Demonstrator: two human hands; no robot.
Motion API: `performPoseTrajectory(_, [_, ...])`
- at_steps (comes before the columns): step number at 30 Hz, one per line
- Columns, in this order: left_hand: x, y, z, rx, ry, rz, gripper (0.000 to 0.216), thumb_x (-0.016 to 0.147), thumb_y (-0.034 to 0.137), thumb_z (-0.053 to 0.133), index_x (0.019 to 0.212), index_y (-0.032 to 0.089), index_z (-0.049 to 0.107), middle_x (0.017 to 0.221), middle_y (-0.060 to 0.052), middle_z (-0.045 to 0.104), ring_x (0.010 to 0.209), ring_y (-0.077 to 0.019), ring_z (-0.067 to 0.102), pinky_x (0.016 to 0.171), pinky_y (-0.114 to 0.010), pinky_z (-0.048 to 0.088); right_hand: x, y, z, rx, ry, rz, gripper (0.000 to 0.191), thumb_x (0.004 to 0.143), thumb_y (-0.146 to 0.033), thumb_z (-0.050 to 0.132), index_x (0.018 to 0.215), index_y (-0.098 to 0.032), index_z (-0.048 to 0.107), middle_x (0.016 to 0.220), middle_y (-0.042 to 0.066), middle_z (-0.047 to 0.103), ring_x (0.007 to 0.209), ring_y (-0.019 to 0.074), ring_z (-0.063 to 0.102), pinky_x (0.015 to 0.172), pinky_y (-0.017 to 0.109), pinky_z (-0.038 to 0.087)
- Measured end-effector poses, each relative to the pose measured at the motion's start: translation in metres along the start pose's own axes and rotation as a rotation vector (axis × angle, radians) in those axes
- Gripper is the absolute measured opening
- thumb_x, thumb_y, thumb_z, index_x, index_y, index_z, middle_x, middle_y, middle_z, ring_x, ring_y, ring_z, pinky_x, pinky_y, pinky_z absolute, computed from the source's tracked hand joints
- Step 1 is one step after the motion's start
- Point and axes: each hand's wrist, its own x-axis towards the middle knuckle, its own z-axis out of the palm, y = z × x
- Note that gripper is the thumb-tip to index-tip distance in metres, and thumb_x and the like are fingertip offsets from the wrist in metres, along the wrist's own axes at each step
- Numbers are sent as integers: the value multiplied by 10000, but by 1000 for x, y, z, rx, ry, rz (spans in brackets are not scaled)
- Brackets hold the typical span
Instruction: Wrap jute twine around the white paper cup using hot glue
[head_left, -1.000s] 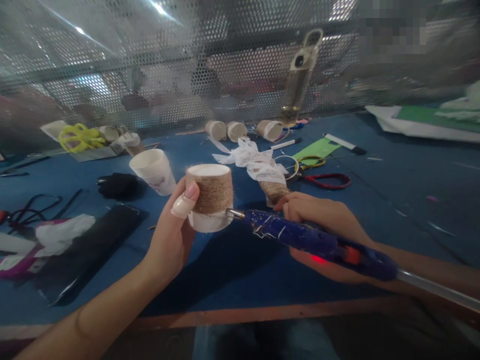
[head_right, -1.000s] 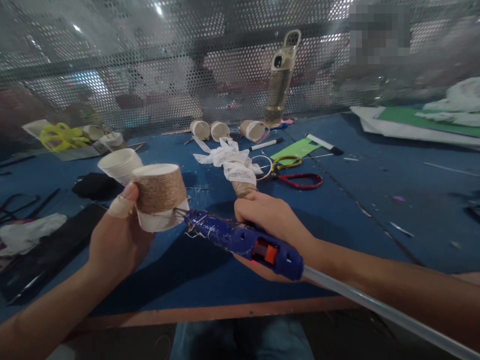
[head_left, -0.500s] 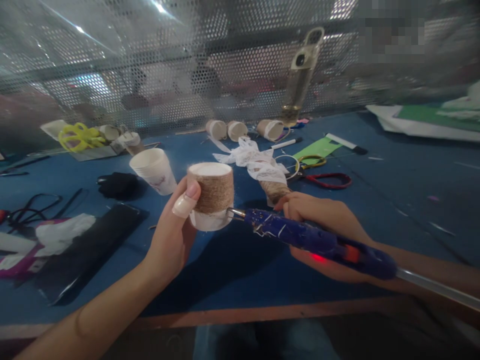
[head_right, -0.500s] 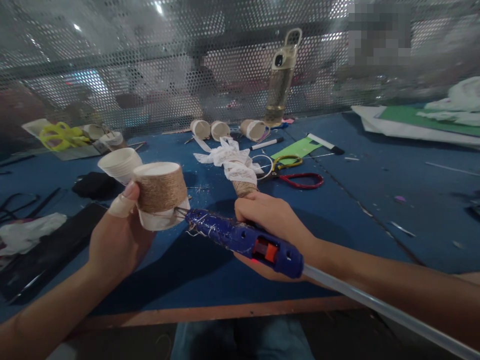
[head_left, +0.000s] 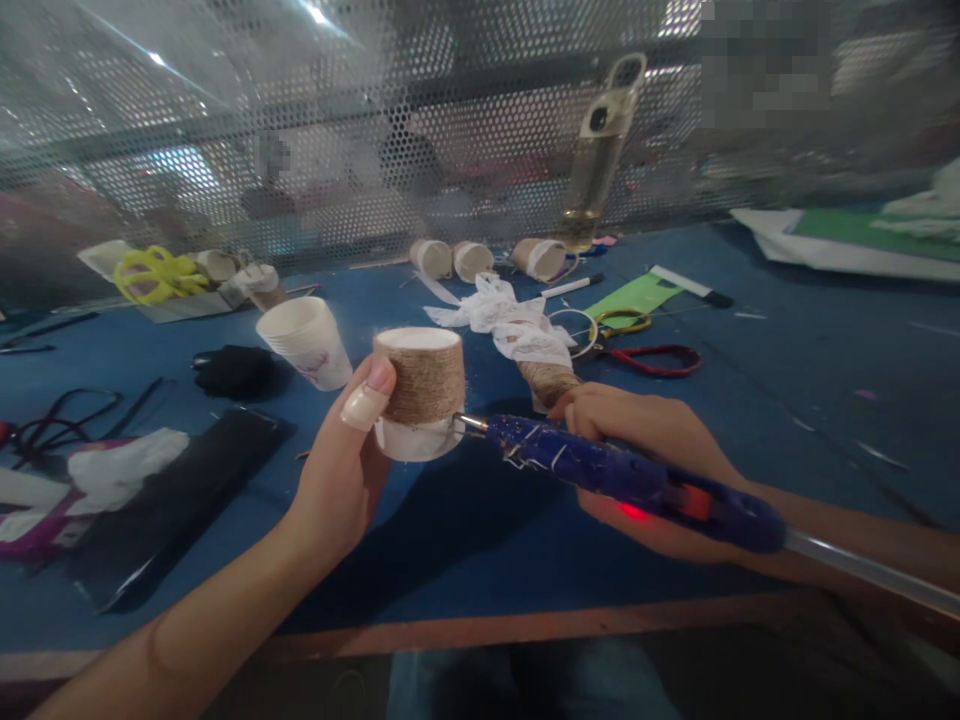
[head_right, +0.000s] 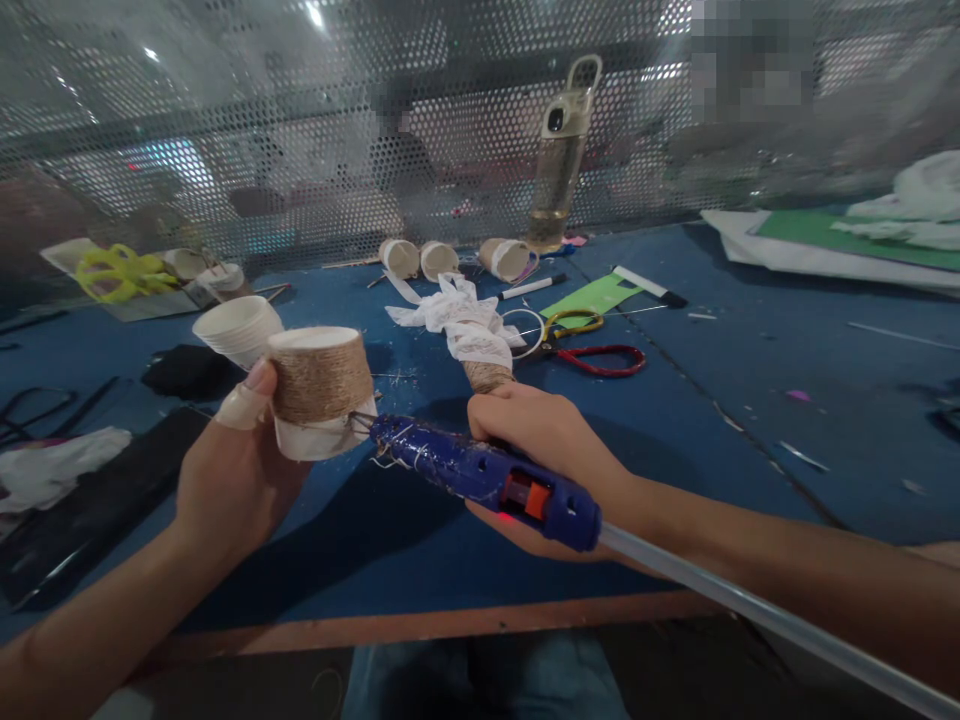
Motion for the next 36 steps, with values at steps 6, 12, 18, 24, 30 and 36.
performPoseTrajectory(6, [-1,1,1,-6,-13,-14,219,987,388,722,1120,225,781,1206,-43,777,1271,-268,673,1106,-382,521,-3,2,1,53,23,37,195,819,-175,657,755,-253,491,739,-23,636,639,160,588,587,308,420])
performPoseTrajectory(12, [0,1,0,1,-76,-82,292,974,459,741,1101,200,790,1116,-74,788,1154,-289,729,1053,-418,567,-7,2,3,149,115,48,163,936,-232,689,891,-273,538,756,-53,659,629,145,617,575,290,475])
performPoseTrajectory(18, [-1,1,-1,41,-80,-113,297,941,502,777,1081,242,806,1106,-60,783,1179,-287,716,977,-363,596,-5,-4,2,128,163,40,169,947,-222,730,944,-297,579,899,-37,708,748,165,673,690,314,552])
performPoseTrajectory(24, [-1,-3,-6,76,-142,-81,336,1029,502,654,1170,226,785,1166,-73,769,1196,-287,690,1023,-389,547,-3,-4,8,125,240,53,144,942,-229,750,953,-305,629,1048,-29,760,908,190,746,772,334,589])
performPoseTrajectory(30, [-3,-2,-6,120,-172,-68,356,1050,509,615,1165,221,788,1105,-65,745,1076,-242,671,902,-331,520,-6,-6,10,119,257,87,138,941,-280,765,953,-314,632,995,-38,762,862,182,738,740,331,588])
performPoseTrajectory(36, [-4,1,-5,199,-180,-57,267,975,474,752,1106,247,807,1057,-20,723,1006,-188,618,867,-271,480,-7,-5,9,149,219,115,159,931,-290,789,966,-323,637,926,-59,745,773,149,705,666,292,563])
